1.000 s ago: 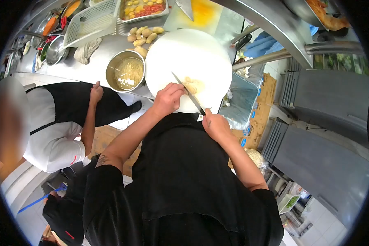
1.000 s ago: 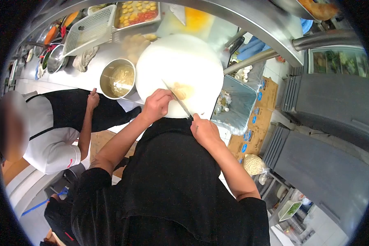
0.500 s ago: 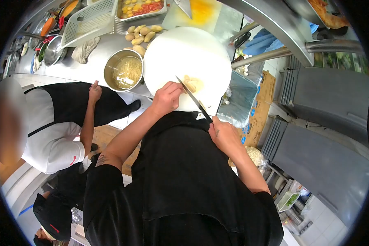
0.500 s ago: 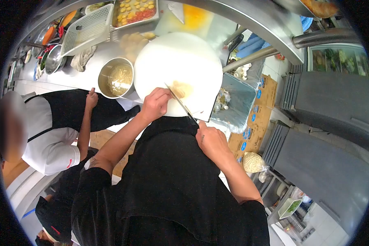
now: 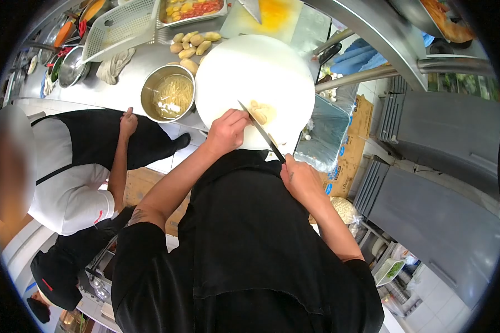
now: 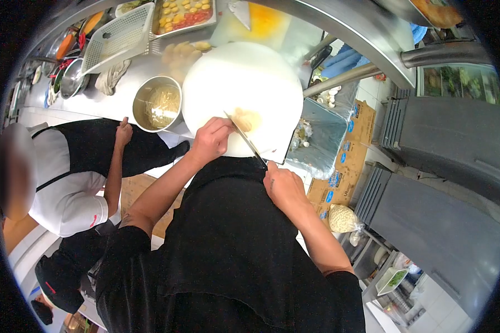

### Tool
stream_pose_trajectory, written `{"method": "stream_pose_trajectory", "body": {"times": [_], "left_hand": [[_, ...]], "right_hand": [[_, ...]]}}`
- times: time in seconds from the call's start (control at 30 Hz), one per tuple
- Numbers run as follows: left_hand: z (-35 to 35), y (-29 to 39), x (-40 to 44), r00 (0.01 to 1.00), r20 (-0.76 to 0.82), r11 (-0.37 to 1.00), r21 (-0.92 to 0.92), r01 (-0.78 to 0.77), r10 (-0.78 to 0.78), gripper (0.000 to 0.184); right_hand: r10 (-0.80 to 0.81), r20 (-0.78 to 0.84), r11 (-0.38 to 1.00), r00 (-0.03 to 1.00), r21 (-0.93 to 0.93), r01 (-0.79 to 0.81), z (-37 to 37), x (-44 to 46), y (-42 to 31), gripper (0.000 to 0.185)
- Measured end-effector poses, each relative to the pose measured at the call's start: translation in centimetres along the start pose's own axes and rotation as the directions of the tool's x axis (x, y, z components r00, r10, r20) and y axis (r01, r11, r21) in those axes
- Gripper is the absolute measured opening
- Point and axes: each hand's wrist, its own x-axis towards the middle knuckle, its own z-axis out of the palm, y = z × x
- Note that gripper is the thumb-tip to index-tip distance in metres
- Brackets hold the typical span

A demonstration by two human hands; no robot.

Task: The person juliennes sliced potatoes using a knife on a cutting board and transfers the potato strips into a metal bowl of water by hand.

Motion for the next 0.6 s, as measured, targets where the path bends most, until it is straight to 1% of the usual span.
{"method": "stream_pose_trajectory", "body": {"times": [0.17,0.27,0.33,0.37,0.5,0.6], "left_hand": [[0.1,-0.1,-0.1,1.000,-0.009,1.000,0.002,0.003,-0.003,0.031],[0.1,0.1,0.2,1.000,-0.016,1.000,0.002,0.009,-0.009,0.031],[-0.1,0.2,0.3,1.000,-0.018,1.000,0.005,0.014,-0.014,0.031],[-0.1,0.2,0.2,1.000,-0.017,1.000,0.010,0.027,-0.027,0.031],[0.2,0.0,0.0,0.999,-0.008,0.999,0.002,0.047,-0.047,0.031],[0.1,0.1,0.0,0.999,-0.020,0.999,-0.013,0.040,-0.040,0.031]], "right_hand": [[0.044,0.016,0.999,0.999,-0.001,-0.044,0.8,1.2,-0.1,0.015],[0.018,-0.005,0.999,1.000,0.039,-0.017,3.1,2.8,1.1,0.015],[0.024,-0.007,0.999,1.000,0.033,-0.024,3.6,3.1,1.4,0.016],[0.031,-0.007,0.999,0.999,0.028,-0.031,3.7,3.2,1.5,0.019],[0.008,-0.007,0.998,1.000,0.070,-0.007,2.6,3.0,1.4,0.020],[0.002,-0.002,1.000,1.000,0.019,-0.002,1.8,2.9,0.9,0.017]]}}
